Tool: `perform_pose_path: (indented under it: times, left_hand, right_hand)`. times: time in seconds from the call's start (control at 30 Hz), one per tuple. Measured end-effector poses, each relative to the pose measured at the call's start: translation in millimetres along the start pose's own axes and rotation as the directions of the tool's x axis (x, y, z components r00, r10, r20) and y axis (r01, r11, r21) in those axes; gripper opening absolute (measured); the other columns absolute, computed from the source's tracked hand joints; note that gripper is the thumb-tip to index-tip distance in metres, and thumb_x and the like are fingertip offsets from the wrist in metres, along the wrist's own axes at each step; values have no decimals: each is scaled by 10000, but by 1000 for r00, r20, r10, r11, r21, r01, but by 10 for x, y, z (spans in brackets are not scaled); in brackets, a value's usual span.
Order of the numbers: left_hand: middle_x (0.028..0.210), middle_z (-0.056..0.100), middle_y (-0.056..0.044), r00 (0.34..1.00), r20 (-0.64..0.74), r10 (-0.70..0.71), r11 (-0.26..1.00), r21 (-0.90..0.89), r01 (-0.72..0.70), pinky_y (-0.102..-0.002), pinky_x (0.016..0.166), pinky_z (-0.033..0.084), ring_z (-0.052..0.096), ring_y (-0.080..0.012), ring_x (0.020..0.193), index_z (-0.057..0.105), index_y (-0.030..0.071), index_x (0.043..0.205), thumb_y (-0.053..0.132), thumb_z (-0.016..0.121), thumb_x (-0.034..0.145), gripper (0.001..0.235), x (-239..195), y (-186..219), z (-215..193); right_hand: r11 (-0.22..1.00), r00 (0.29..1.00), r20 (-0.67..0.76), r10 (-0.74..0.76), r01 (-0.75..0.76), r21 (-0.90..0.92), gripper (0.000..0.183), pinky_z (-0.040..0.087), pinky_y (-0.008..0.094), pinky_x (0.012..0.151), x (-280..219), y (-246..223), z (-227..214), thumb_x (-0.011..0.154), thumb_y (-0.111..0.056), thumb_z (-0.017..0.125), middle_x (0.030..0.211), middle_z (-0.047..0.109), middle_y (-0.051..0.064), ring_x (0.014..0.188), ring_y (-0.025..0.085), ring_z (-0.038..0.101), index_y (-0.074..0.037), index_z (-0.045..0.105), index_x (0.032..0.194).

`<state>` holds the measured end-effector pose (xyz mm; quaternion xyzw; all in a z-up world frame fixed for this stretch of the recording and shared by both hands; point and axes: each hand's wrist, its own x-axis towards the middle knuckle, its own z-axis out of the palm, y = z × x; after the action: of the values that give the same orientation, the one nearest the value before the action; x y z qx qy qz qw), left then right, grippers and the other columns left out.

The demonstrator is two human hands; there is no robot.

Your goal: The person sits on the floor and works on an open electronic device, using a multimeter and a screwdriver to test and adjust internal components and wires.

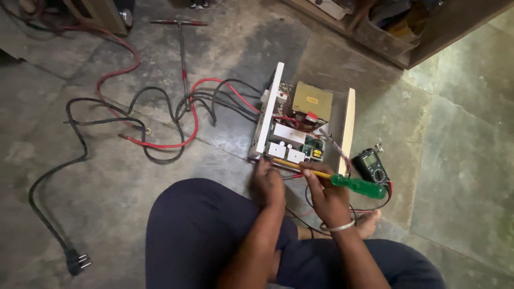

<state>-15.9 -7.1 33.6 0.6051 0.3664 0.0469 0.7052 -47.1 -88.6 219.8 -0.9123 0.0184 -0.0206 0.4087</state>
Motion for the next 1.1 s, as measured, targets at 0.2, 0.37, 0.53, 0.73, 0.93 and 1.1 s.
perform_pose_path:
  times: [0.2,0.37,0.53,0.73,0.93,1.1]
  left_hand:
    - [1132,765,-156,983,-85,166,979,136,-153,-342,937,536,734,-255,1019,630,25,1356,66,535,821,545,82,-189,10]
    - [1162,730,-214,988,-74,139,987,92,-132,-384,899,563,732,-337,990,600,15,1367,93,528,784,593,47,-126,-30]
    - [1151,666,-321,940,-55,336,869,403,-287,-473,956,473,639,-464,1053,618,21,1402,78,592,736,669,-40,30,-83]
    - [1059,753,-240,943,-30,332,920,229,-317,-410,932,549,739,-370,999,636,54,1342,68,530,697,653,42,-31,-69]
    - [1007,729,-251,968,1,249,872,434,-225,-448,842,546,713,-396,946,672,92,1336,71,573,703,641,140,-306,-57]
    - [883,715,-210,901,-25,434,842,366,-395,-441,787,558,712,-370,832,653,52,1357,59,581,699,662,315,-587,12]
  right_hand:
    - [989,999,32,-19,14,148,203,557,276,707,19,-16,-5,976,-196,681,950,769,62,795,130,708,-81,740,1132]
    - [995,998,47,-48,44,88,209,527,267,689,13,7,-33,970,-189,680,962,769,51,775,120,672,-72,740,1132]
    - [941,990,64,-124,97,323,181,543,237,730,22,26,-28,988,-162,669,995,750,48,866,85,686,-46,696,1124]
    - [979,989,71,-126,112,170,170,525,276,641,99,-52,-64,953,-160,705,843,737,62,715,123,644,-50,735,1081]
    - [932,934,19,-358,356,61,142,536,354,658,134,-172,-142,945,-158,724,876,736,112,751,233,700,-55,725,1042]
    - [936,933,71,-353,352,26,144,544,409,640,158,-186,-178,939,-198,728,848,732,141,720,316,712,-88,731,1032]
